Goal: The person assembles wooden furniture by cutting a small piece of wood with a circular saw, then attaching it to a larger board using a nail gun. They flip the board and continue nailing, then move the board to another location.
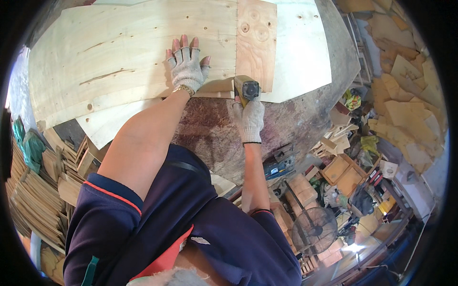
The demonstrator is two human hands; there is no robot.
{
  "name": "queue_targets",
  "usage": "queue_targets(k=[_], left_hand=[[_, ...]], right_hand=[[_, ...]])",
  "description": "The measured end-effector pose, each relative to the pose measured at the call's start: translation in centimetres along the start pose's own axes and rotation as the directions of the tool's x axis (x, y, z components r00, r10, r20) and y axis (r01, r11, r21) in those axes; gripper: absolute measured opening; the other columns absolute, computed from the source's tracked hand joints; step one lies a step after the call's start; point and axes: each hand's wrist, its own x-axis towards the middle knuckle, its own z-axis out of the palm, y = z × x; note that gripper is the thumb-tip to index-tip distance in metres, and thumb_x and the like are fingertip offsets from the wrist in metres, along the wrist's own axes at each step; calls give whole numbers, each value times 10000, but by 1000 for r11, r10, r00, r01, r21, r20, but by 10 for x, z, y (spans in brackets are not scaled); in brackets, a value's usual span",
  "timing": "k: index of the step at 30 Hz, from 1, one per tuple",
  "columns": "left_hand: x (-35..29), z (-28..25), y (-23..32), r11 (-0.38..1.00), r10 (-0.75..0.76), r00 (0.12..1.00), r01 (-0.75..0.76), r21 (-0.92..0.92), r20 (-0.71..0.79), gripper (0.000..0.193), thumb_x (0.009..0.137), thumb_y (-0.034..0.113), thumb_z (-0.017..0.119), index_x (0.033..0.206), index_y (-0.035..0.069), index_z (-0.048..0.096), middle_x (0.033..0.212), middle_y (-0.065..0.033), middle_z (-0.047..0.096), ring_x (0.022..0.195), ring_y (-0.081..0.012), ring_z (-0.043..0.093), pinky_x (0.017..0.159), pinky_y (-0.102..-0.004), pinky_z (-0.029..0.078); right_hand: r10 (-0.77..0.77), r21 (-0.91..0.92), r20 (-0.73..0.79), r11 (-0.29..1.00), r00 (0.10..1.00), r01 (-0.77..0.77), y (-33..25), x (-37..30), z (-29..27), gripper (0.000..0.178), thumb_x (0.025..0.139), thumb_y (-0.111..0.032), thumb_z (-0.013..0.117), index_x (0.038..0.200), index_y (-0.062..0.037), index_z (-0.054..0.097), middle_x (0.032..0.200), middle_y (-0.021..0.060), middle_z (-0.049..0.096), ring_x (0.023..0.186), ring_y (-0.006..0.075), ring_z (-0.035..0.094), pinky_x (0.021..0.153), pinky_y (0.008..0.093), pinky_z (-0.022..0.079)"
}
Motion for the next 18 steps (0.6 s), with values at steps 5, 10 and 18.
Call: queue_targets(k=[5,10,18], left_hand=[[-1,0,0,1000,7,1000,-7,-16,-6,749,1020,560,440,1628,146,295,1706,-210,172,1577,-438,118,1252,-625,37],[0,-2,0,1000,5,1000,-6,28,17,761,1016,562,444,1629,141,286,1704,-217,171,1575,-445,112,1249,-627,12],[2,-7,4,998,24,999,-21,-63,42,834,983,633,454,1630,134,284,1713,-199,161,1588,-409,71,1259,-584,34]], right_hand=[[11,-12,4,1000,1000,-11,-4,5,-4,502,879,-187,766,1292,6,556,1061,269,720,1018,477,686,833,508,557],[89,89,-176,993,980,-74,18,-36,-2,526,861,-158,773,1307,23,560,1086,273,714,1056,462,684,864,490,556],[281,-150,-295,930,913,-335,69,-146,65,861,805,-161,799,1573,-190,412,1298,294,516,1084,480,637,916,500,538]])
